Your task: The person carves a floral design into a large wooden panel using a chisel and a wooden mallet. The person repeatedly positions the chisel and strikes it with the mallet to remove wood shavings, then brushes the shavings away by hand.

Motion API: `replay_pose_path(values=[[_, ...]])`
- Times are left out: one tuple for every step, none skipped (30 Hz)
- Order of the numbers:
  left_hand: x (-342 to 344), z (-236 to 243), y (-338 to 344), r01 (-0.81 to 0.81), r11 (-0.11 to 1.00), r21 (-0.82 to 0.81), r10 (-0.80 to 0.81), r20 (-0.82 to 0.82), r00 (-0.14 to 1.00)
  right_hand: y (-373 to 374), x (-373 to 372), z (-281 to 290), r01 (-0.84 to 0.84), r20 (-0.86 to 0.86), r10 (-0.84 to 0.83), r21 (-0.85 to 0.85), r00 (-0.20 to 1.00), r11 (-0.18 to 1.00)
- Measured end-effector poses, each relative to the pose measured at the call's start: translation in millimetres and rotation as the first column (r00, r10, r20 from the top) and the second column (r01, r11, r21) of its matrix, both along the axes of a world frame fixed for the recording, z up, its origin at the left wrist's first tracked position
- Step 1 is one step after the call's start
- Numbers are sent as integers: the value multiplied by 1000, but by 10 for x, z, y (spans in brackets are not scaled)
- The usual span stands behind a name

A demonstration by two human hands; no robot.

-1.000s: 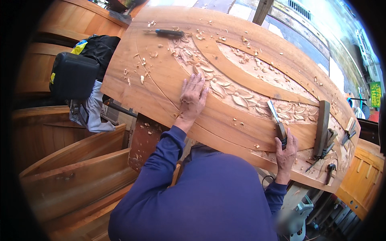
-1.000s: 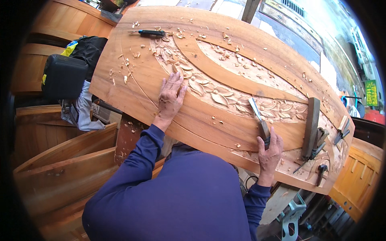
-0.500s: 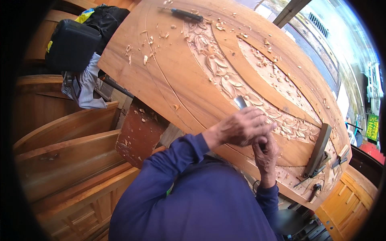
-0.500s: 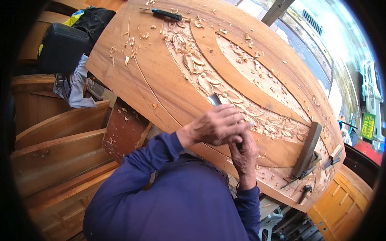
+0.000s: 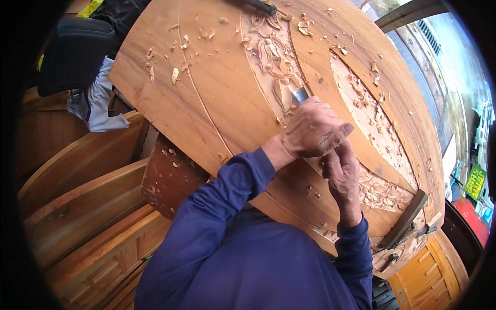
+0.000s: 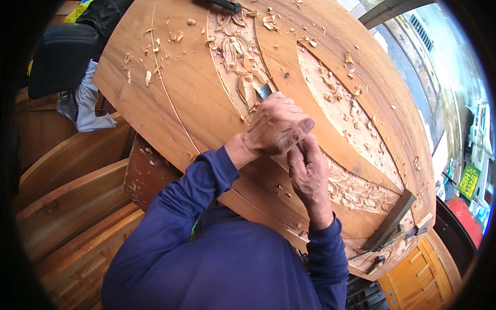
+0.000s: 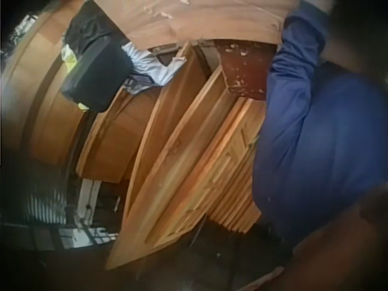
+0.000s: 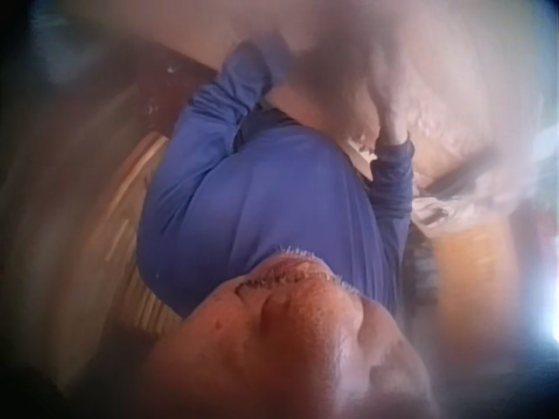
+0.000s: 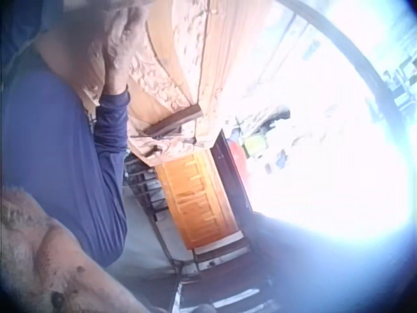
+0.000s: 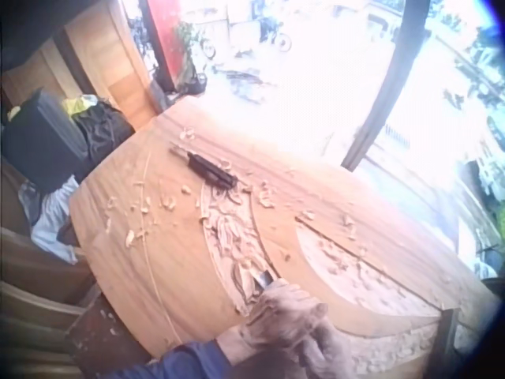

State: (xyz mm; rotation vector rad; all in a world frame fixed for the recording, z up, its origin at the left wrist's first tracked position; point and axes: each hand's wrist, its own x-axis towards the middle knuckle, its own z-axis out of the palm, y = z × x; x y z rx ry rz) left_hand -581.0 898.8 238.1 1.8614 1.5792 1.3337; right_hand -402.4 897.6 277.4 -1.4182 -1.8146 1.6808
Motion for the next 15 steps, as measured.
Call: replay_pose_path(values=[[0,-14,8,-5,1000,-7,5,5,1000,16,-30,38,-6,12,5,8,1000,1000],[10,-27,6,-29,999,-17,29,24,999,33,-66,85,-11,26,10,16,1000,1000],[9,-30,12,-53,998,-26,54,40,998,58,-78,157,-30,60,31,-17,998,999],[-1,-32,14,-58,998,-33,59,43,997,61,-101,191,-37,76,39,-18,996,999],[-19,-29,6,-47,998,-39,50,82,995,64,-124,225,-44,93,45,-20,995,999],[-24,-19,9,-32,999,-39,36,122,992,68,-139,261,-46,110,48,-18,993,999],[-26,-9,17,-42,998,-36,46,127,991,73,-152,268,-44,115,44,-4,992,999],[-26,-15,19,-41,998,-39,46,132,990,77,-159,266,-43,117,43,3,992,999],[-42,-6,21,-49,998,-40,54,136,989,89,-179,270,-47,114,46,6,992,999],[-45,-3,22,-56,998,-42,62,139,988,94,-189,276,-47,114,46,9,992,999],[-41,-8,28,-59,997,-45,65,138,988,98,-185,267,-64,105,59,48,993,997],[-41,-19,27,-54,997,-58,62,143,988,92,-181,258,-70,99,63,63,993,996],[-41,-31,27,-49,996,-70,59,149,987,97,-178,247,-77,94,69,80,993,994],[-43,-42,29,-47,996,-75,58,147,987,119,-190,237,-87,96,78,99,992,991],[-50,-40,31,-55,995,-79,66,143,988,136,-195,246,-100,98,89,119,991,988]])
